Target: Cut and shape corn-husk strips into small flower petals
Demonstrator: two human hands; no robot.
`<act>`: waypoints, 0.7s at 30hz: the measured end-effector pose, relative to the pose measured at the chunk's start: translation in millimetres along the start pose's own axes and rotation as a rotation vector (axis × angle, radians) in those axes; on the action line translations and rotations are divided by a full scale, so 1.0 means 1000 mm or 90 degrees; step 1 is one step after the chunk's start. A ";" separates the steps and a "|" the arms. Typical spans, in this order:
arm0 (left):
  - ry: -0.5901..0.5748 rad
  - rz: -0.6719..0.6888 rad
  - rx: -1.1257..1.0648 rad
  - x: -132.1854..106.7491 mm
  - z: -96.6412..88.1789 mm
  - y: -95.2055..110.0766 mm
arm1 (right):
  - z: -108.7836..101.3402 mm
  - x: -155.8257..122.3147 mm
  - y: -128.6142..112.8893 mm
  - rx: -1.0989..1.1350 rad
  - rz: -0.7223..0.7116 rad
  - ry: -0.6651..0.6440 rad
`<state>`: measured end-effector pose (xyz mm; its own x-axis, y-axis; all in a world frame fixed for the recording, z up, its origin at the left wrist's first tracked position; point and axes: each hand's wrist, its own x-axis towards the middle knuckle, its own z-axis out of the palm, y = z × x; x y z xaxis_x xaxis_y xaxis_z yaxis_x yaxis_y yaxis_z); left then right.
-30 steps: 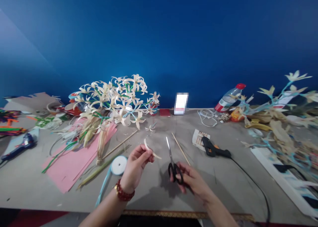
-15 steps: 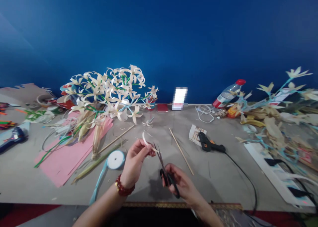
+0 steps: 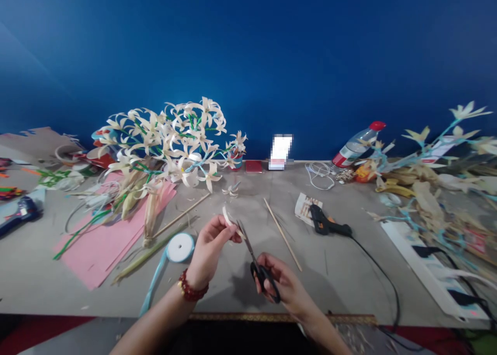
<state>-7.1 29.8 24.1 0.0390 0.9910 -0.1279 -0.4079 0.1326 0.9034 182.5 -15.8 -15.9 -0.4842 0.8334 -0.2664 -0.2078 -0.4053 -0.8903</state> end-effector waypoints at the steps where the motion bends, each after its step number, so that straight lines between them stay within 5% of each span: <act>1: 0.002 0.001 0.004 0.000 0.000 0.000 | 0.000 0.000 0.000 -0.001 0.000 0.005; 21: -0.006 0.005 0.027 0.002 0.000 0.005 | -0.003 -0.009 -0.004 -0.098 0.015 0.066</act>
<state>-8.8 32.9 28.2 0.0443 0.9922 -0.1165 -0.3698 0.1247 0.9207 189.9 -20.5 -10.6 -0.3952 0.8620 -0.3175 -0.0604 -0.3693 -0.9274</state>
